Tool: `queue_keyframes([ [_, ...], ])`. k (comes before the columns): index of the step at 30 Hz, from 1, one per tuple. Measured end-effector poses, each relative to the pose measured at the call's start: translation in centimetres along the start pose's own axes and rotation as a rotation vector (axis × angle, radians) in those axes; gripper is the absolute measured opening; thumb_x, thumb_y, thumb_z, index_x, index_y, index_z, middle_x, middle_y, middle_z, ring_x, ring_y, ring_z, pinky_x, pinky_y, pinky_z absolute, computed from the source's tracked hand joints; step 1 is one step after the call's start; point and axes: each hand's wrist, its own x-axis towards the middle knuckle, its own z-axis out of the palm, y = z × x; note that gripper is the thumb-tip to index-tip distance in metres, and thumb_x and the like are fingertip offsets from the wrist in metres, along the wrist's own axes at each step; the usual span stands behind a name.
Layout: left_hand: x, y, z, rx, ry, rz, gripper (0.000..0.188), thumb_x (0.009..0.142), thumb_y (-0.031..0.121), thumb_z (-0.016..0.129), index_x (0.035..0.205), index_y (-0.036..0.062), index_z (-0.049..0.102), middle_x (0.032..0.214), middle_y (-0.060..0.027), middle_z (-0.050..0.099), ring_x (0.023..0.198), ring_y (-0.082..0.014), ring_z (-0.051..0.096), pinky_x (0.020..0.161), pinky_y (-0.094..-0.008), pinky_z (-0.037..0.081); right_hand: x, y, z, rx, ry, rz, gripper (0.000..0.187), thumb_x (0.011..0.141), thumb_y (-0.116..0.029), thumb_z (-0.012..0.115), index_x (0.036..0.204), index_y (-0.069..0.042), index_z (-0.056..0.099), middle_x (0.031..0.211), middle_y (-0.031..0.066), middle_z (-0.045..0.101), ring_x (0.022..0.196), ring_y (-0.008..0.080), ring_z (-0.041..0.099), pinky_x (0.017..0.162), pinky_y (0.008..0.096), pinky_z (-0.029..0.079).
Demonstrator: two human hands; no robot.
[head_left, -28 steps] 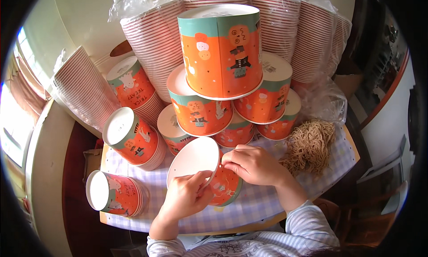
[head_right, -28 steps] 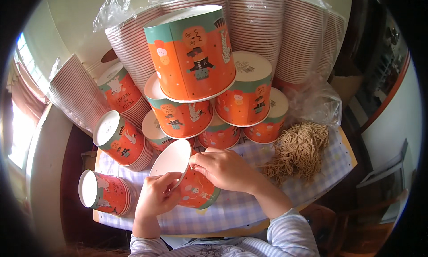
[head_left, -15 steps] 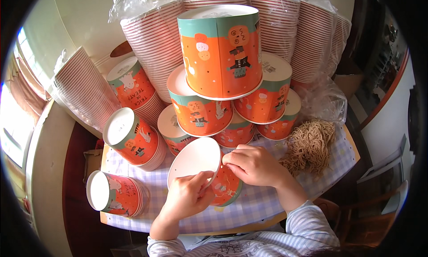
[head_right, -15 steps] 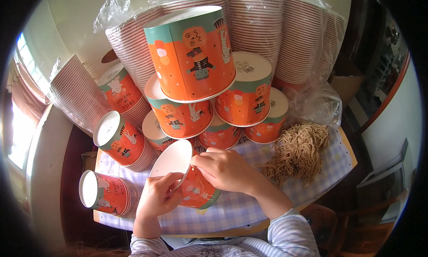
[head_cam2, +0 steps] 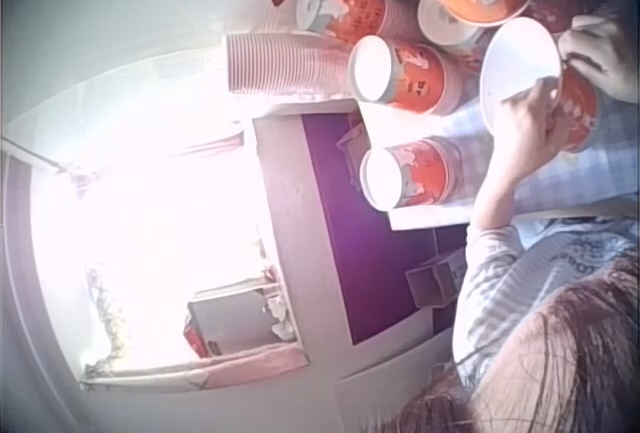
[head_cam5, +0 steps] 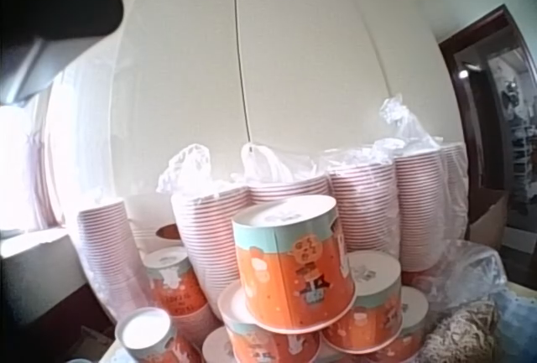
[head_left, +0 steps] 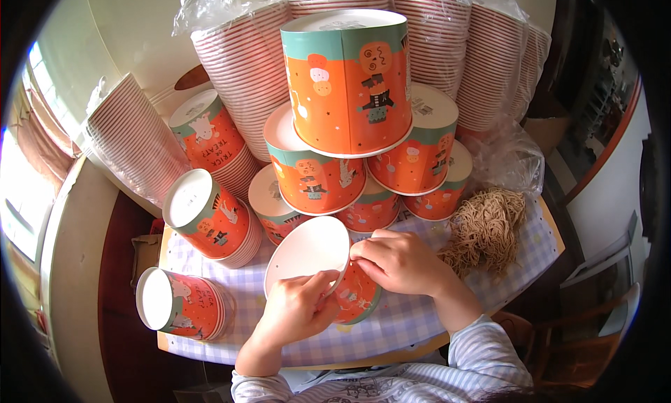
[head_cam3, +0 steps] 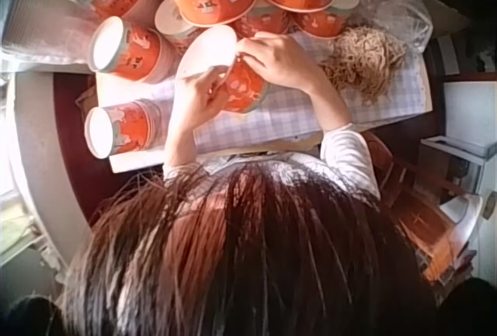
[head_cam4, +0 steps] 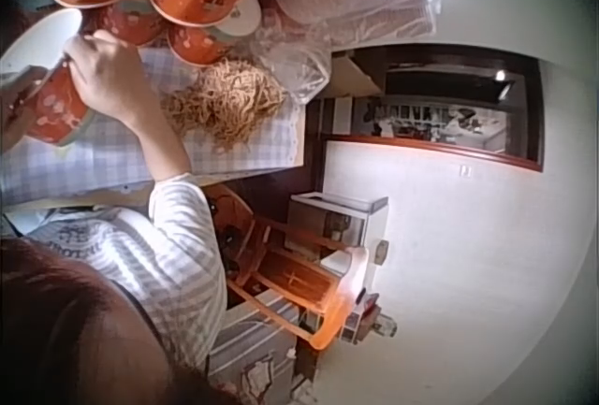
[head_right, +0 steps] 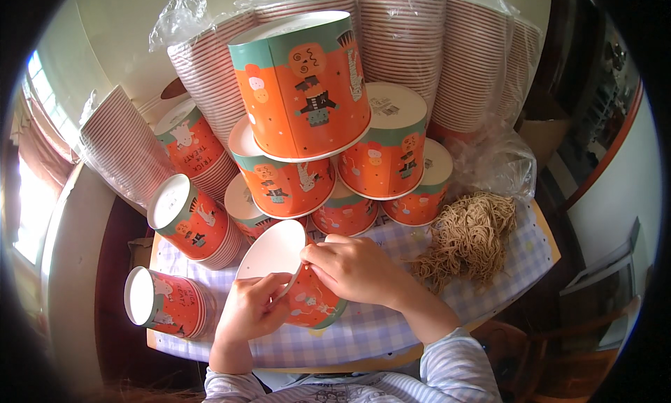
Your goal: Preparing paper bowls by attaching rubber bands and stacking them.
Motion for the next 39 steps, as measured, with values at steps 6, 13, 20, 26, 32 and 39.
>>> queue_keyframes([
  [6, 0.0, -0.2, 0.3, 0.010, 0.025, 0.096, 0.023, 0.067, 0.007, 0.059, 0.089, 0.0028, 0.057, 0.057, -0.0062, 0.055, 0.050, -0.0221, 0.058, 0.047, -0.0318, 0.045, -0.2, -0.3, -0.4, -0.038, -0.028, 0.019, 0.020, 0.071, -0.006, 0.065, 0.087, -0.009, 0.054, 0.065, 0.0047, 0.055, 0.059, 0.0218, 0.055, 0.050, 0.0333, 0.045],
  [13, 0.1, 0.6, 0.3, 0.028, -0.038, 0.162, 0.023, 0.067, 0.011, 0.064, 0.088, 0.0028, 0.057, 0.059, -0.0054, 0.057, 0.051, -0.0225, 0.058, 0.047, -0.0317, 0.046, -0.8, -0.3, -1.0, -0.092, -0.108, 0.020, 0.020, 0.070, -0.008, 0.065, 0.088, -0.010, 0.058, 0.067, 0.0043, 0.057, 0.062, 0.0202, 0.057, 0.053, 0.0320, 0.047],
  [20, -0.1, 0.2, 0.5, -0.166, -0.153, 0.072, 0.011, 0.076, 0.009, 0.060, 0.084, 0.0029, 0.058, 0.061, -0.0076, 0.059, 0.052, -0.0224, 0.060, 0.049, -0.0306, 0.047, -1.0, -0.7, -1.3, -0.097, -0.292, -0.044, 0.013, 0.074, -0.010, 0.053, 0.086, -0.009, 0.056, 0.069, 0.0030, 0.059, 0.069, 0.0183, 0.059, 0.055, 0.0315, 0.049],
  [26, 0.0, 0.2, 0.7, -0.082, -0.099, -0.053, 0.009, 0.079, 0.010, 0.056, 0.085, 0.0035, 0.057, 0.063, -0.0123, 0.059, 0.058, -0.0287, 0.061, 0.054, -0.0353, 0.048, -0.9, -1.0, -0.2, -0.104, -0.238, -0.063, 0.013, 0.068, -0.010, 0.059, 0.080, -0.009, 0.057, 0.064, 0.0019, 0.057, 0.064, 0.0177, 0.058, 0.053, 0.0308, 0.047],
  [32, 0.1, -0.6, 1.2, -0.036, -0.190, -0.006, 0.006, 0.078, 0.010, 0.057, 0.080, 0.0045, 0.057, 0.065, -0.0120, 0.059, 0.062, -0.0287, 0.059, 0.056, -0.0356, 0.048, -1.1, -1.0, 0.2, -0.086, -0.262, -0.079, 0.015, 0.066, -0.009, 0.060, 0.081, -0.008, 0.058, 0.064, 0.0024, 0.057, 0.063, 0.0179, 0.057, 0.054, 0.0312, 0.047],
  [39, 0.0, -1.0, 2.5, 0.019, -0.096, 0.033, 0.013, 0.077, 0.016, 0.060, 0.069, 0.0068, 0.058, 0.056, -0.0099, 0.056, 0.052, -0.0274, 0.057, 0.048, -0.0355, 0.047, -1.1, -1.1, 0.2, -0.076, -0.288, -0.086, 0.017, 0.065, -0.007, 0.061, 0.082, -0.008, 0.059, 0.065, 0.0029, 0.057, 0.063, 0.0185, 0.057, 0.055, 0.0307, 0.048],
])
